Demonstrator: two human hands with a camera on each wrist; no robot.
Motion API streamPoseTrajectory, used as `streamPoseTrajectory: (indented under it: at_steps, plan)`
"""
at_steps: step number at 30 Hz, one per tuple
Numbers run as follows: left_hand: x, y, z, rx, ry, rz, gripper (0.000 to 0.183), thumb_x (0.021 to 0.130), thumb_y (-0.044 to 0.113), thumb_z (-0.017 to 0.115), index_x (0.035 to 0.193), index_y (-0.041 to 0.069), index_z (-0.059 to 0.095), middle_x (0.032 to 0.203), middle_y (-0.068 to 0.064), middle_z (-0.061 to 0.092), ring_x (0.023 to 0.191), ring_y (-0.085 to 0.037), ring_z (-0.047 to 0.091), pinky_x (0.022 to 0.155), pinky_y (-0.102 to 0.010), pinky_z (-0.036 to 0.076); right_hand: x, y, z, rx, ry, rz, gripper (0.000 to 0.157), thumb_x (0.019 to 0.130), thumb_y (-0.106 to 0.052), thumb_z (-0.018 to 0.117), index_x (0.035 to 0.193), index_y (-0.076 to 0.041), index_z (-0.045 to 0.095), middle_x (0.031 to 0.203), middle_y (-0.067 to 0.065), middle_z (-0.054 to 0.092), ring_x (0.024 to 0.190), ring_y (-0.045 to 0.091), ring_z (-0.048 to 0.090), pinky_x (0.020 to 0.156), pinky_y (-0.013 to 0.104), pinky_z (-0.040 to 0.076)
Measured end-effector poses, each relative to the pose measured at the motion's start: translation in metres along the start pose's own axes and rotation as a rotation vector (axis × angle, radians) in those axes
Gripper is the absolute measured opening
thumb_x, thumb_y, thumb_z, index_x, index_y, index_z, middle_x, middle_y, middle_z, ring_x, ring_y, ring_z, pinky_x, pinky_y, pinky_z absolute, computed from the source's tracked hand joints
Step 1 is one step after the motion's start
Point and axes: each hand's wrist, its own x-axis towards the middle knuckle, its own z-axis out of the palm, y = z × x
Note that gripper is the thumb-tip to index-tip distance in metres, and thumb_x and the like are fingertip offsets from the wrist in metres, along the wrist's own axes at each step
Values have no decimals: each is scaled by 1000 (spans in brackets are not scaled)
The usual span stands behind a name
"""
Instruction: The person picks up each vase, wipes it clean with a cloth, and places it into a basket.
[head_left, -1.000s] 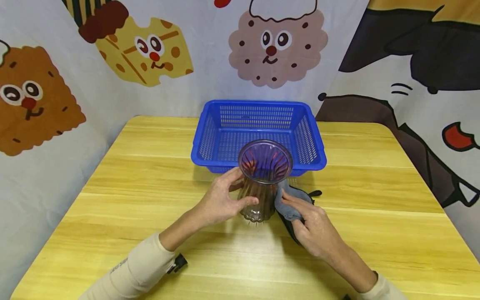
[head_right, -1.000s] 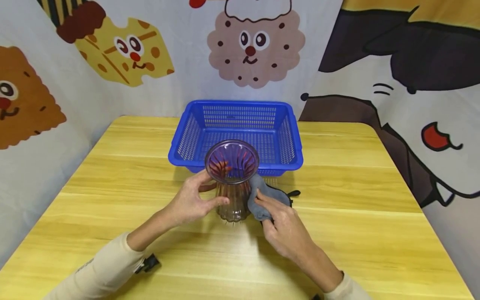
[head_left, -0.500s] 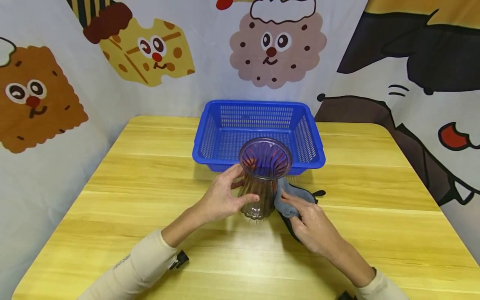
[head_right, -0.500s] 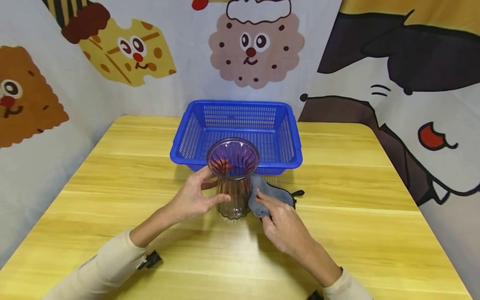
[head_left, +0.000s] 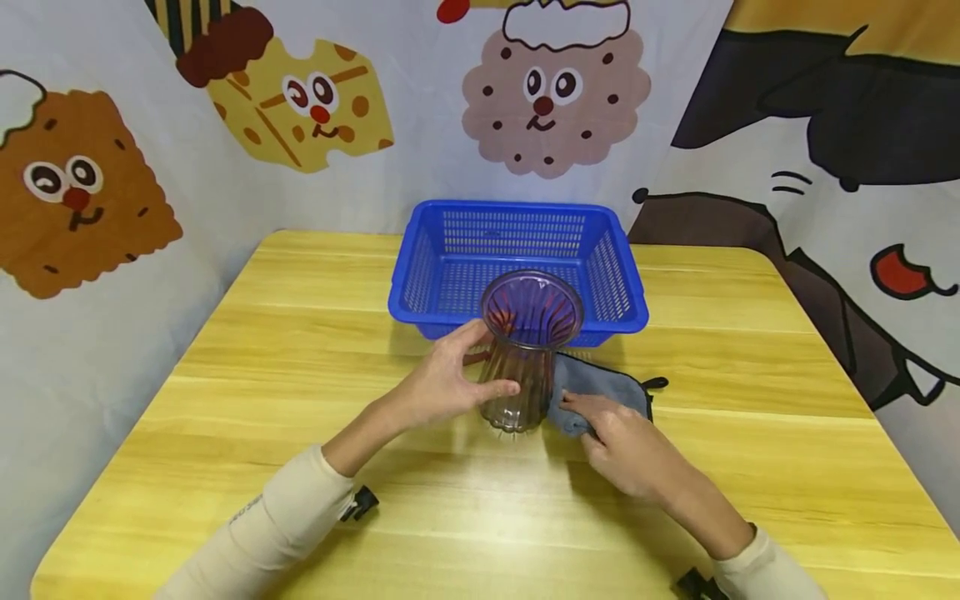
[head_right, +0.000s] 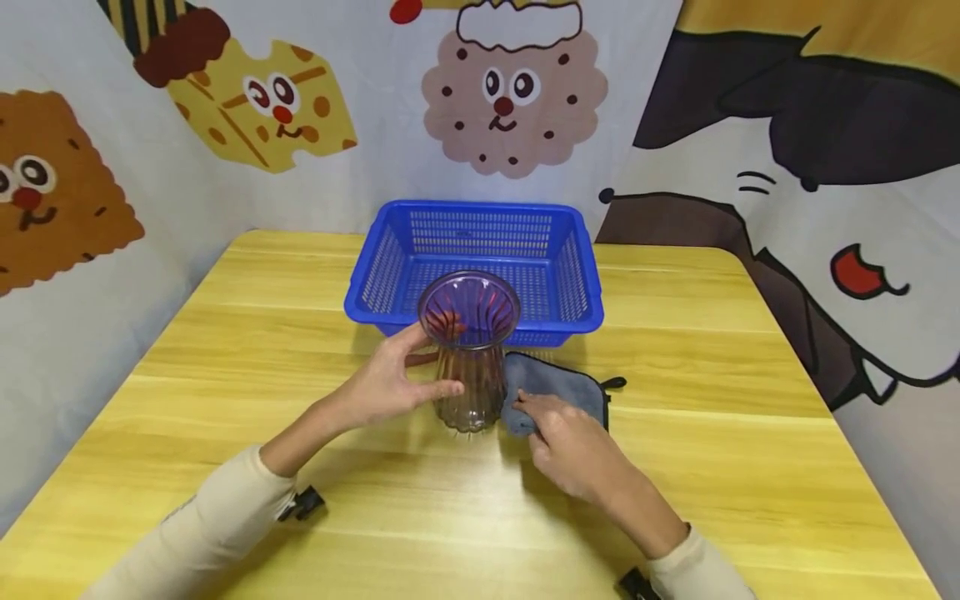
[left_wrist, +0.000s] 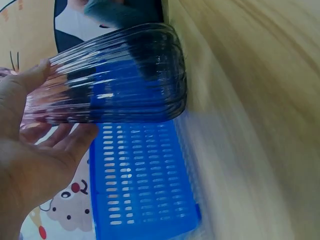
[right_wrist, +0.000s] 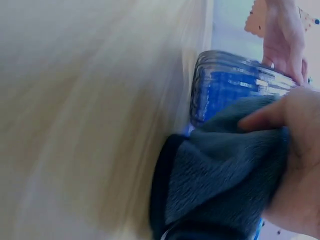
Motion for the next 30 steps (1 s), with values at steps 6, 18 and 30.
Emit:
streamPoseTrajectory:
  at_steps: [6,18,30]
  plan:
    - [-1,1,-6,25,-11,10,88,83,14,87,156,14,38,146,-5,52,134,-18,47,110,-39,46,-9,-2,-20,188,453,36,34,95,2,55,124,-7,72,111,7,73,94,17,66,79,20,55]
    - [-2,-2,-2,-28,-2,-1,96,85,13,84,162,13,26,164,-5,27,148,-18,26,118,-43,34,6,-38,-26,509,729,-201,48,95,15,49,142,4,56,140,13,59,125,18,58,100,21,50]
    - [-5,-1,3,-111,-30,67,85,87,-8,74,159,6,31,158,-12,39,140,-26,43,113,-36,42,13,-53,-4,669,569,-313,61,96,19,44,153,-2,42,154,16,44,139,34,44,112,32,42]
